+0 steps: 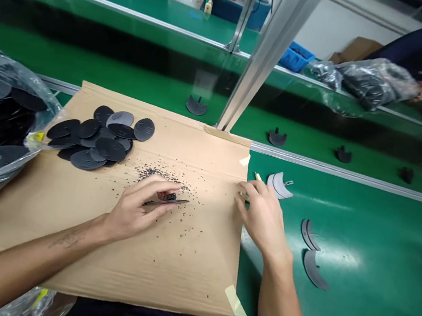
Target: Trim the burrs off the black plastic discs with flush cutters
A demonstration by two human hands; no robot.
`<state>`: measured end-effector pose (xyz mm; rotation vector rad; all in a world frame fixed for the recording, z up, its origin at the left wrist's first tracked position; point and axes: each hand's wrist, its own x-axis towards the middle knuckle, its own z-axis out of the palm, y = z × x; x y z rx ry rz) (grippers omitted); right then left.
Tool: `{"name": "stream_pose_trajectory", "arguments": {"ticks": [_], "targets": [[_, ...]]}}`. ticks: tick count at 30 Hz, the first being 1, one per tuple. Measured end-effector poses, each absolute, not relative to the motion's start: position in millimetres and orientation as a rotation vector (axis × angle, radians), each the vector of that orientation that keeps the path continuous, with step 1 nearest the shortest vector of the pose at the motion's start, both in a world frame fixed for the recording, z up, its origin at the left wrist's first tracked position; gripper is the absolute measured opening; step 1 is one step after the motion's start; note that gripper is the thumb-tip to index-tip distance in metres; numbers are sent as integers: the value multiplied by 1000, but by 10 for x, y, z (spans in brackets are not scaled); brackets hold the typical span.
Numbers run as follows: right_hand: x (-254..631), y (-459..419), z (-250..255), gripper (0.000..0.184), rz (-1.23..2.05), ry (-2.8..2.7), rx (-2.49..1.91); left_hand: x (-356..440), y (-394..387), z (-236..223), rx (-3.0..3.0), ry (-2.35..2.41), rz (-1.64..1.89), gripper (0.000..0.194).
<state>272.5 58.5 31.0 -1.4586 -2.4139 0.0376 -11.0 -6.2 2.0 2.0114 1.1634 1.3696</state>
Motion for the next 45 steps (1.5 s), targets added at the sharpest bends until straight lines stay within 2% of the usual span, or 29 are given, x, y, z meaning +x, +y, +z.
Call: {"name": "stream_pose_trajectory", "arguments": {"ticks": [5,8,13,20,24,28,32,33,36,39,45], "targets": [[2805,621,288,22,-36,-2367,-1498,-96,-60,9,1991,1129,1303,25],[2721,574,447,15,47,-2185,-1407,-86,-59,24,1935,1037,1237,23],[2484,429,613,4,523,-1684,-1043,-38,-82,40,1894,857,1137,21],[2144,315,389,15,1296,-1163,-893,-22,-22,1,1854,959,1177,25],[2069,319,314,14,1533,-1046,-845,-36,29,21,1810,859,1198,25],[2077,323,292,17,1485,-1189,-904,-34,29,58,1744,755,1155,22],[2099,303,282,7,949,-1547,-1064,-42,23,69,1677,732,1199,21],[2097,296,277,10,837,-1650,-1088,-46,24,71,1693,740,1194,21],[2068,266,248,35,708,-1985,-1061,-55,22,88,1809,749,1154,20],[2021,206,208,45,803,-2128,-1007,-52,4,128,1853,665,1137,22],[1956,74,220,60,1313,-1885,-902,-37,-68,200,1647,475,1046,21]]}}
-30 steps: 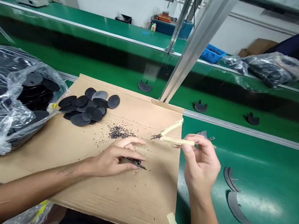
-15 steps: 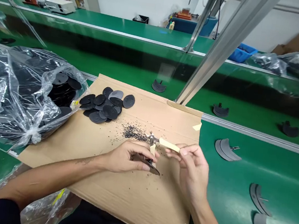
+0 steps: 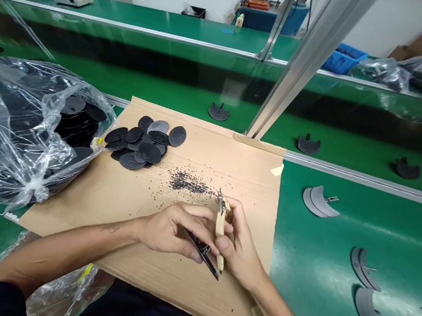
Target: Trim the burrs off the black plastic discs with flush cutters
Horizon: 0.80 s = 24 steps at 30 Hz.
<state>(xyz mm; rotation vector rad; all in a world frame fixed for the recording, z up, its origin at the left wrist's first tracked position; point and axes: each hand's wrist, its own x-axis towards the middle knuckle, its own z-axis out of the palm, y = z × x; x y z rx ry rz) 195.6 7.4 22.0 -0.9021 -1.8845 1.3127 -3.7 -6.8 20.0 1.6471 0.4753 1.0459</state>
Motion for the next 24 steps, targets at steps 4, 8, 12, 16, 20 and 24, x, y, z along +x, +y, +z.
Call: {"name": "stream_pose_trajectory", "arguments": {"ticks": [4,8,12,16,20,24], "targets": [[1990,136,238,41,1340,-1735,-952,-40,-59,139,1660,648,1132,25],[2053,251,194,25,1090,-1749,-1050,-65,21,59,1717,939,1334,26],[2095,291,186,43,678,-2020,-1008,-112,88,55,1810,1043,1456,19],[2136,303,199,56,431,-2232,-881,-138,110,72,1899,1018,1501,16],[2165,345,186,55,319,-2298,-824,-139,111,65,1898,993,1518,17],[2181,381,206,46,246,-2330,-805,-145,110,52,1885,996,1505,17]]}}
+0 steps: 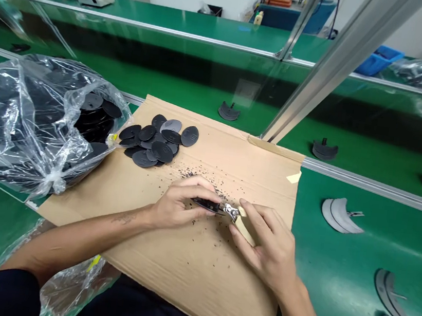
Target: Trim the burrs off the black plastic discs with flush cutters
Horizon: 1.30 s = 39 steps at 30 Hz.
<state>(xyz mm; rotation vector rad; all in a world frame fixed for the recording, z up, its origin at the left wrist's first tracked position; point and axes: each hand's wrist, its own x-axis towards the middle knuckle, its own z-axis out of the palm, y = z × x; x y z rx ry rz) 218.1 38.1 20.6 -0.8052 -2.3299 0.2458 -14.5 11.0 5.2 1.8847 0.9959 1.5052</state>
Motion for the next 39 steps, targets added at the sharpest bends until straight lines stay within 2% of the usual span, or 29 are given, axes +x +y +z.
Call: {"name": "stream_pose_trajectory", "arguments": {"ticks": [28,36,39], "targets": [[2178,352,255,27,310,-2364,-805,-157,125,46,1881,992,1465,17],[2184,365,186,31,-66,-2366,-990,-190,105,5,2158,1073,1315,31],[2174,363,182,31,-128,-2369,-1014,-192,96,9,2233,1277,1294,27]]}}
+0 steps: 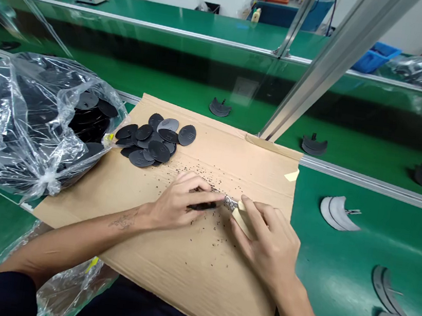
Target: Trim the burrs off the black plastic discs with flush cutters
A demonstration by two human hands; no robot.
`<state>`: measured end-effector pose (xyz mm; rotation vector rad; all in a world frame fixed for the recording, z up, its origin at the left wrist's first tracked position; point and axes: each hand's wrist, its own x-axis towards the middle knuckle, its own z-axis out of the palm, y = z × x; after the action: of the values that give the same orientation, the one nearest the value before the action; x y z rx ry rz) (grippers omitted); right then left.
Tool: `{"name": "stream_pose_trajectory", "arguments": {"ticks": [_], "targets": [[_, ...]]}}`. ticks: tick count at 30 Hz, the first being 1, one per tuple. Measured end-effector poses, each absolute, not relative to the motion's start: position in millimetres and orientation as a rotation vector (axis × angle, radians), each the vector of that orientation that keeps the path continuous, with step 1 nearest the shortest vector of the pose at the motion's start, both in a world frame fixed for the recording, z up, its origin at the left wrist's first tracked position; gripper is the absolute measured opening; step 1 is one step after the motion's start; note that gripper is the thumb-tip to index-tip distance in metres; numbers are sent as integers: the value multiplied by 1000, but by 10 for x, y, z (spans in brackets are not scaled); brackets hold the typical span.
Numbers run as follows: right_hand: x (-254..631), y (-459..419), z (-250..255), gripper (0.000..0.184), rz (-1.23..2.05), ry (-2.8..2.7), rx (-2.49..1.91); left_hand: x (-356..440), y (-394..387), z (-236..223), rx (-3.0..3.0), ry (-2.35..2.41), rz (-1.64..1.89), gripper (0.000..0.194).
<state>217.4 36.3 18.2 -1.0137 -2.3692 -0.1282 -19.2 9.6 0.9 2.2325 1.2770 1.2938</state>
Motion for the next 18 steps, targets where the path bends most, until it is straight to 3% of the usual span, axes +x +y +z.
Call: {"name": "stream_pose_trajectory", "arguments": {"ticks": [4,10,13,18], "targets": [[2172,371,186,33,-26,-2285,-1038,-222,149,79,1803,1410,1406,21],[2112,311,210,36,609,-2115,-977,-227,238,46,1058,1015,1439,45],[2063,262,209,35,830,-2068,-899,-195,190,21,1082,948,1325,43],[2047,221,198,47,838,-2128,-715,-165,123,46,1471,993,1208,19]]}}
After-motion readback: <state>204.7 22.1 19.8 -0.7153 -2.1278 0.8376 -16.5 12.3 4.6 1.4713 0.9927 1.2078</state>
